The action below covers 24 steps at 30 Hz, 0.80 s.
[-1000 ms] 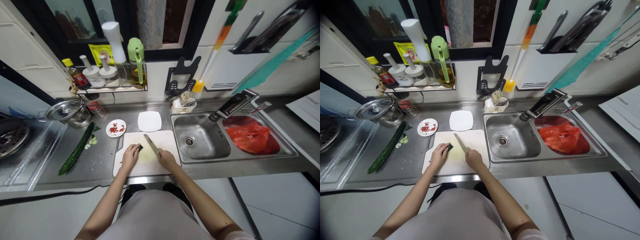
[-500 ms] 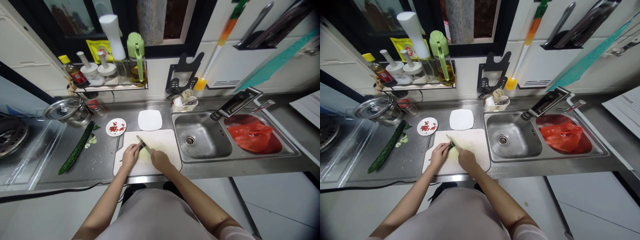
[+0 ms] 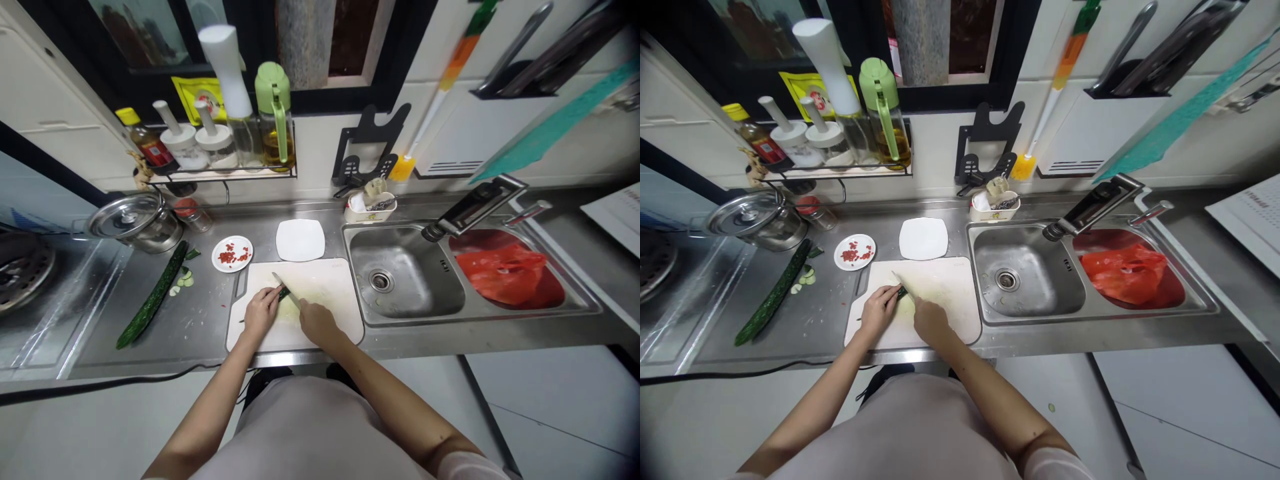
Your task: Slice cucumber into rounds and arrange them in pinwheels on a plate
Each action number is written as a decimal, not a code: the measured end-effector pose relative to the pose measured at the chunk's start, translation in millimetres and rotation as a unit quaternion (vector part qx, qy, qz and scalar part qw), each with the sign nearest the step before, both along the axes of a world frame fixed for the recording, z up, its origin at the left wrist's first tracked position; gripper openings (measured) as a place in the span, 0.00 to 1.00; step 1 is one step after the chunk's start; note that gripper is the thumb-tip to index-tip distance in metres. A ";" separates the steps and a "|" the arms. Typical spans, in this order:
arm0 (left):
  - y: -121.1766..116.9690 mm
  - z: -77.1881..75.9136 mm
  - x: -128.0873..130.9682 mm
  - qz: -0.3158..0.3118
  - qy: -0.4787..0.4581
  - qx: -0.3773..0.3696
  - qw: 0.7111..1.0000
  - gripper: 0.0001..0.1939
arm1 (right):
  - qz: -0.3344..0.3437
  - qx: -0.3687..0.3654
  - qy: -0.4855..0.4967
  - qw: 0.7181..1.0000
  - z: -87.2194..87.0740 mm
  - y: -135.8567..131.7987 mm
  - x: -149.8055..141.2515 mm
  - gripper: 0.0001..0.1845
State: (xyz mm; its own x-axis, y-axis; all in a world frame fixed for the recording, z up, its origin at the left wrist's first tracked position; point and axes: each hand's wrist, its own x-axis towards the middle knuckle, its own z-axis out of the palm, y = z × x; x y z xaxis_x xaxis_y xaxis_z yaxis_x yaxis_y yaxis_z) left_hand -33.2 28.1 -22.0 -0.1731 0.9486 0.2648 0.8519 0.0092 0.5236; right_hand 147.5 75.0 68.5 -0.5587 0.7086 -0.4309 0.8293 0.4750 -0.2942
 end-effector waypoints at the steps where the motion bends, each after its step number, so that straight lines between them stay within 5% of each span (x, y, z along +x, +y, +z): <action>1: 0.0 -0.1 0.0 -0.001 0.002 0.000 1.000 0.16 | 0.000 0.001 0.000 1.000 -2.1 -1.1 -0.8 0.17; 8: -0.5 -3.5 -2.0 -0.013 0.013 0.008 1.000 0.15 | -0.001 0.015 0.003 1.000 -13.2 -11.4 -6.1 0.15; 24: 2.1 -3.5 -9.7 -0.046 -0.005 -0.004 0.999 0.16 | 0.000 -0.015 0.002 1.000 1.8 -5.2 -14.9 0.17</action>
State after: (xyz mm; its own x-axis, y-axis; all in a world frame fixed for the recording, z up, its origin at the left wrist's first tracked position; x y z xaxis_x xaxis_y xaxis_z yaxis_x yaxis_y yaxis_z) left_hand -42.9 30.2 -25.5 -0.0885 0.9625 0.2565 0.8438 -0.0644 0.5328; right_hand 132.6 69.8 70.3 -0.5602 0.6958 -0.4495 0.8283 0.4661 -0.3109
